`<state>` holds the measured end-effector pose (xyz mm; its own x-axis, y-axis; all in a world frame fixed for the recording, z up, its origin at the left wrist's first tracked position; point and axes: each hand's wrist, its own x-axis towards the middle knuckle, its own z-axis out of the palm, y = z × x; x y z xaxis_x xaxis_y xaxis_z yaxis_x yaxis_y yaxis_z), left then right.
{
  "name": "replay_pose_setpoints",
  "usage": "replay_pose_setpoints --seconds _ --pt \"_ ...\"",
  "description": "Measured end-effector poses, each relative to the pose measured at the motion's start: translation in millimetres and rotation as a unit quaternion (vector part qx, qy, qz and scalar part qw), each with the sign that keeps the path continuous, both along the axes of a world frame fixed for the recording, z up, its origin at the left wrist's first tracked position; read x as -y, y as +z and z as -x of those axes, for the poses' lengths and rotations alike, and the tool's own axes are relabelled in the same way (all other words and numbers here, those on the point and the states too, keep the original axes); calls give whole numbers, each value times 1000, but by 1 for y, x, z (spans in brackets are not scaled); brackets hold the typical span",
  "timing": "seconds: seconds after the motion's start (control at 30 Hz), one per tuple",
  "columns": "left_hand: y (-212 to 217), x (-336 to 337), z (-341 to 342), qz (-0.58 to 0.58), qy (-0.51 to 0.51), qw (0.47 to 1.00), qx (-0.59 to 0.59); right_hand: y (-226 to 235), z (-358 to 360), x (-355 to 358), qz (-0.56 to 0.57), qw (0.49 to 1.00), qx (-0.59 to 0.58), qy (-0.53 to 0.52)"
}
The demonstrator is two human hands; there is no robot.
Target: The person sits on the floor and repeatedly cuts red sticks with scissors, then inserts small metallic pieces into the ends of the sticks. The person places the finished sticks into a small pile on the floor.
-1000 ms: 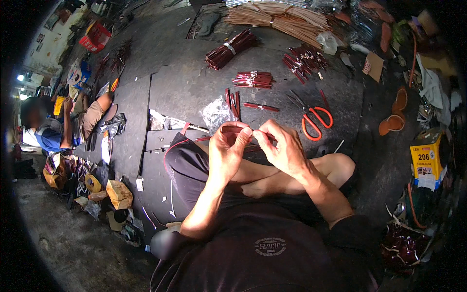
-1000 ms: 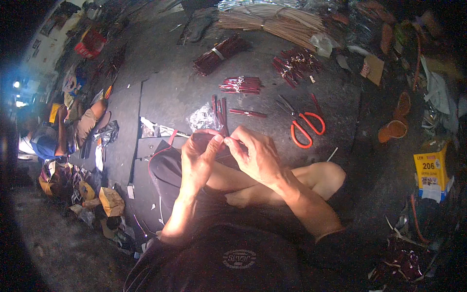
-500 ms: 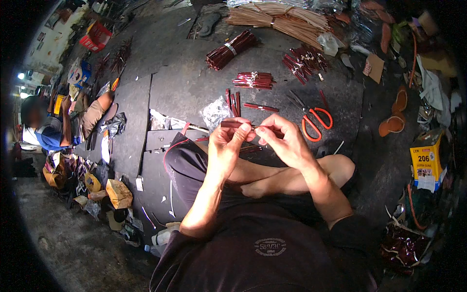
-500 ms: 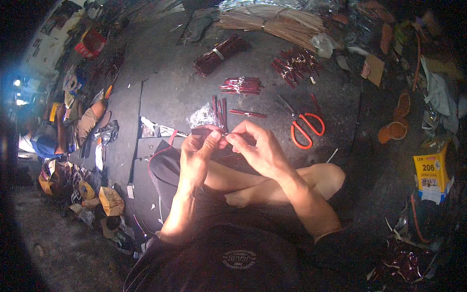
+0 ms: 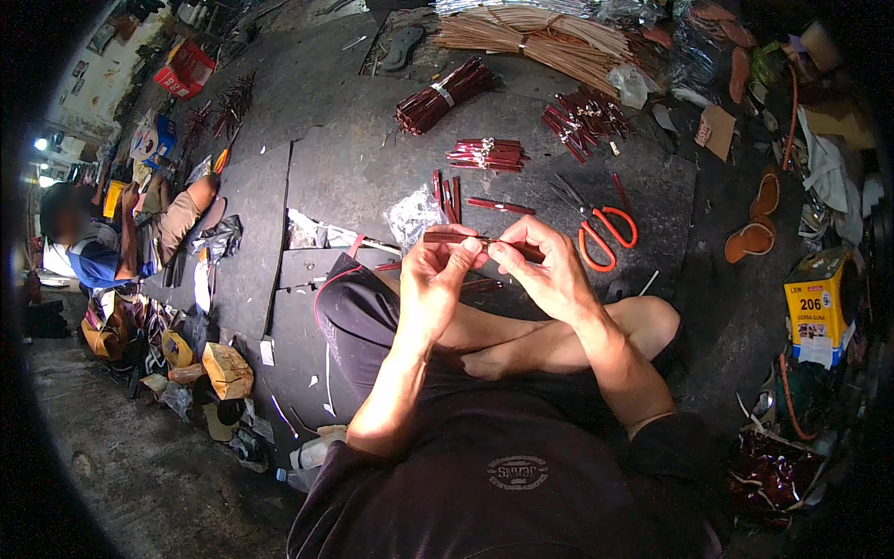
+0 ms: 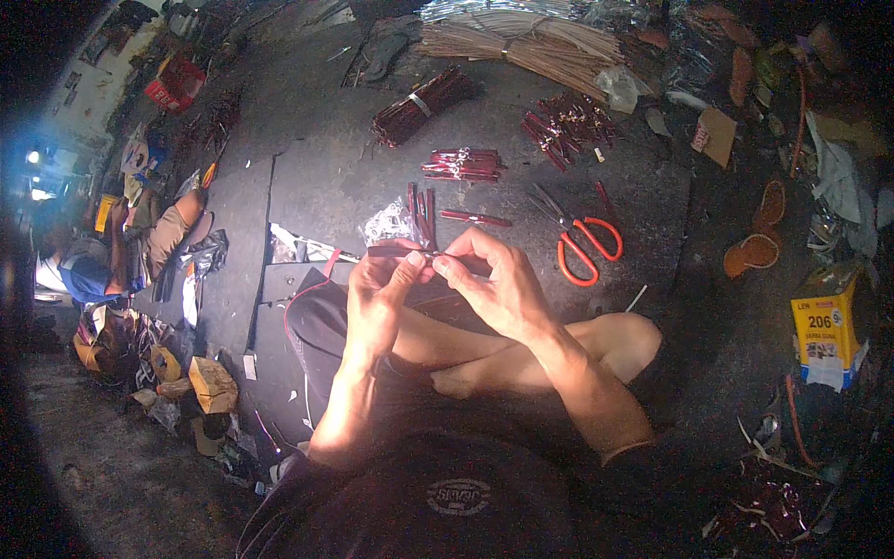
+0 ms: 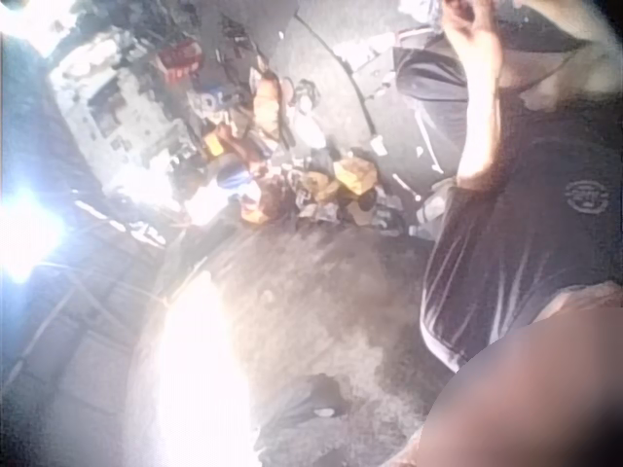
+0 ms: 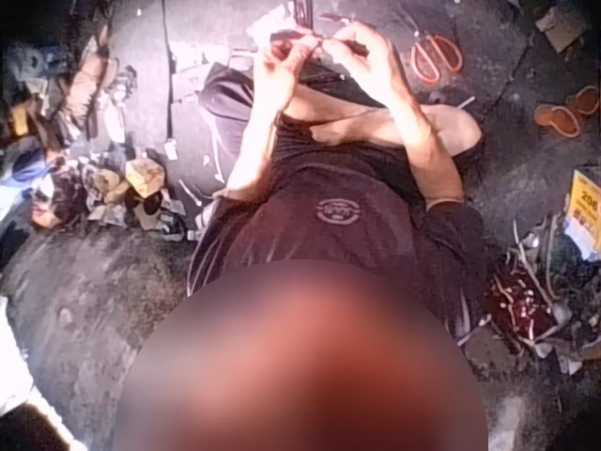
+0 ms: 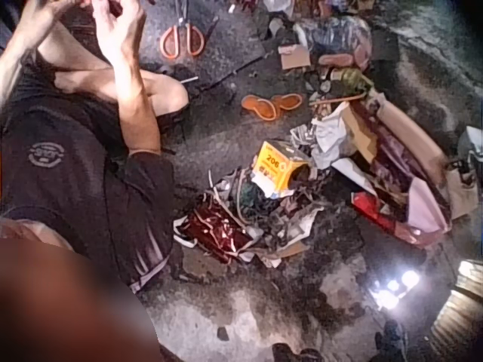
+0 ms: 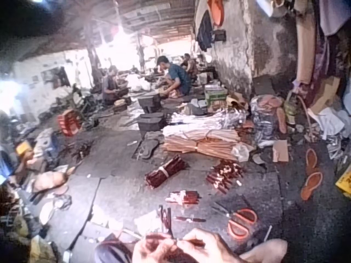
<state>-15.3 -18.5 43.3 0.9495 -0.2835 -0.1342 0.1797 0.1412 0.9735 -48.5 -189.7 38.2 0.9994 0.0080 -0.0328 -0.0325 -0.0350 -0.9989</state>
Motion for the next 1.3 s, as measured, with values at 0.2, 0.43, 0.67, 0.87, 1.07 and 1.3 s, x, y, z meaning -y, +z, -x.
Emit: replay_pose_setpoints --seconds 0.2,0.43,0.67,0.87,1.07,1.3 --pt "0 0 -4 85 -2 992 -98 -2 -3 7 -25 999 -16 16" --pt "-4 2 -3 38 1 997 -65 -8 -2 5 -19 1000 3 21" --pt "-10 0 -4 42 -4 998 -55 -8 -5 0 11 999 30 16" --pt "4 -7 -5 123 -18 986 -111 -6 -2 1 324 885 325 -80" --pt "9 -17 -3 41 1 998 -42 19 6 1 123 983 137 -6" --pt "15 -3 6 5 -20 1000 5 9 10 7 74 995 68 4"
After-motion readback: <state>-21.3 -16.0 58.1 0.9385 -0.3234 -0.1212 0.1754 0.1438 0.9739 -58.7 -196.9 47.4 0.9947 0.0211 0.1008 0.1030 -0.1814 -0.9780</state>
